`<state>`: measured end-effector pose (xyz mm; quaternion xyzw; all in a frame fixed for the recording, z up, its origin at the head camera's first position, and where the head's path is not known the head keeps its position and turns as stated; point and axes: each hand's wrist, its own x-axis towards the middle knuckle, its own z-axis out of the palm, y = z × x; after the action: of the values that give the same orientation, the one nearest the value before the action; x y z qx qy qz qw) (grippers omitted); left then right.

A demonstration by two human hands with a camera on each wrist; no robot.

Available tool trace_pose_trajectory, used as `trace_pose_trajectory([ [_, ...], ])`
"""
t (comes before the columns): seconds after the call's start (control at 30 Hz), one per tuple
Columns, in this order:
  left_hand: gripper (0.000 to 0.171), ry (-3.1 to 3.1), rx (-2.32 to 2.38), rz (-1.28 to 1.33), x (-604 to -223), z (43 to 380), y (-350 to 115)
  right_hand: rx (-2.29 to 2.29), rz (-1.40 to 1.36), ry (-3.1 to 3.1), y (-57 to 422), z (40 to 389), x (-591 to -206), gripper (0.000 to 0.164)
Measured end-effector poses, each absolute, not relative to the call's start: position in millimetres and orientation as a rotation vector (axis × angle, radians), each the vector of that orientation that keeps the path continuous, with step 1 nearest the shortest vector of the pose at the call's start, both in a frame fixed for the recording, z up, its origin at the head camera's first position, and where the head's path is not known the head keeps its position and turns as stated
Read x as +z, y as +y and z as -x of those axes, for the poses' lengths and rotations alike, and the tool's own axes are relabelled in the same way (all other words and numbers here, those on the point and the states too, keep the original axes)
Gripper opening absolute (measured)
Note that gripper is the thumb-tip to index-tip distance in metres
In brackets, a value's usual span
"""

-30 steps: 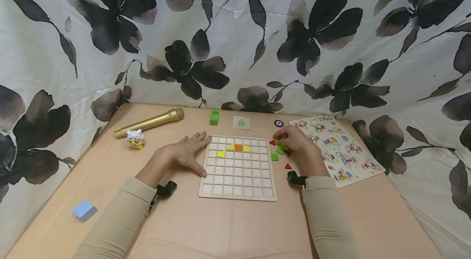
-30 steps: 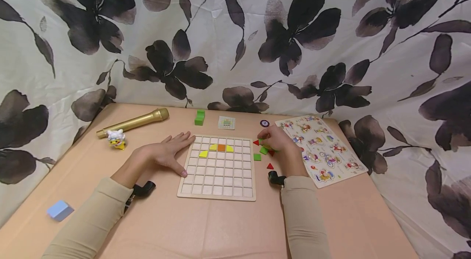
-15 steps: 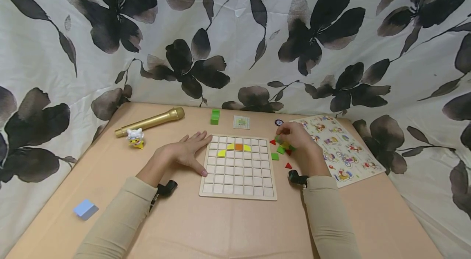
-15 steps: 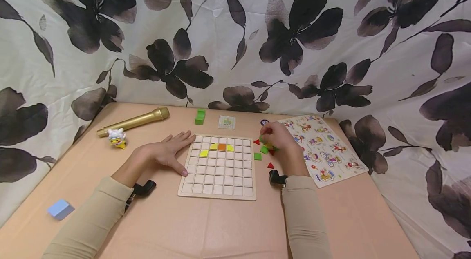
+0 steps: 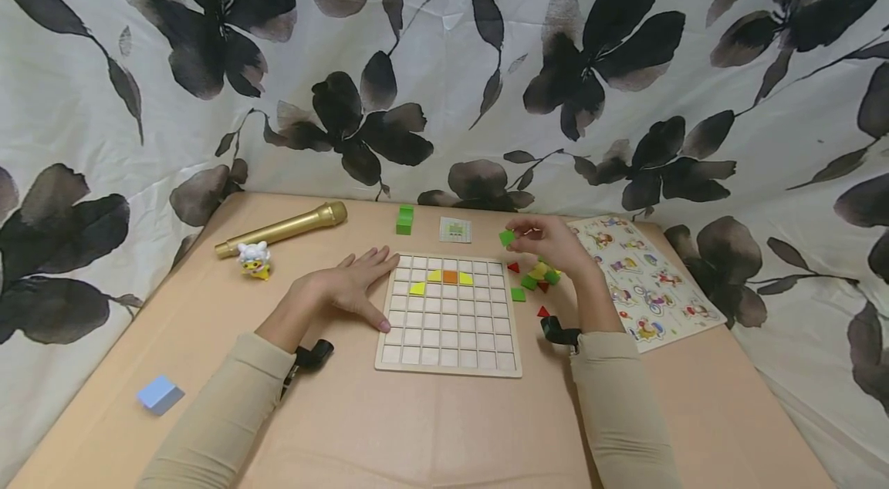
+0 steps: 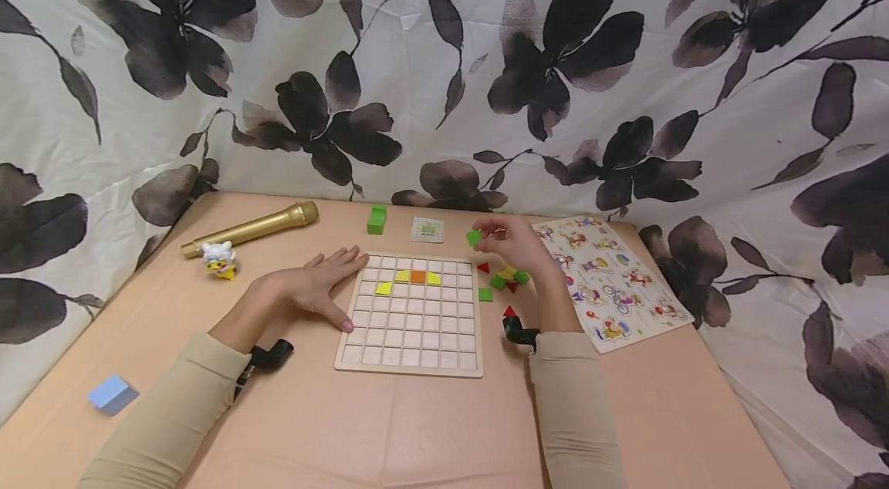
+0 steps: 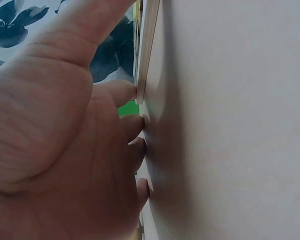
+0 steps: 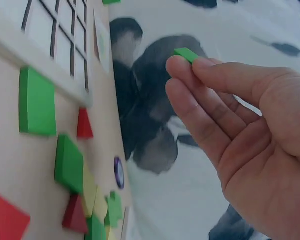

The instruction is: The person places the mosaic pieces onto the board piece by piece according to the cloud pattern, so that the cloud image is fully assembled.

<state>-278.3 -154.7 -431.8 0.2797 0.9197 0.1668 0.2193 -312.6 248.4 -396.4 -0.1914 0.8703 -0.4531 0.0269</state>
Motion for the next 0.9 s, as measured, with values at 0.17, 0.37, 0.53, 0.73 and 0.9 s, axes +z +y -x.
trace_pose_trajectory([
  [0.17, 0.135, 2.544, 0.466, -0.766, -433.2, 277.2, -154.0, -1.353, 0.641, 2.721, 228.2, 308.4, -393.8, 0.028],
  [0.37, 0.135, 2.544, 0.463, -0.763, -433.3, 276.4, -153.6, -1.239, 0.739, 2.732, 198.9, 303.8, -397.4, 0.024],
  [0.53, 0.134, 2.545, 0.470, -0.763, -433.4, 275.2, -154.3, -1.163, 0.849, 2.676, 176.3, 300.5, -404.6, 0.025],
  [0.73, 0.134, 2.554, 0.465, -0.769, -434.2, 274.0, -155.2, -1.091, 0.968, 2.602, 154.6, 295.5, -411.7, 0.021],
  [0.9, 0.134, 2.556, 0.478, -0.780, -432.7, 273.6, -154.7, -1.035, 0.975, 2.561, 143.5, 290.7, -416.4, 0.020],
])
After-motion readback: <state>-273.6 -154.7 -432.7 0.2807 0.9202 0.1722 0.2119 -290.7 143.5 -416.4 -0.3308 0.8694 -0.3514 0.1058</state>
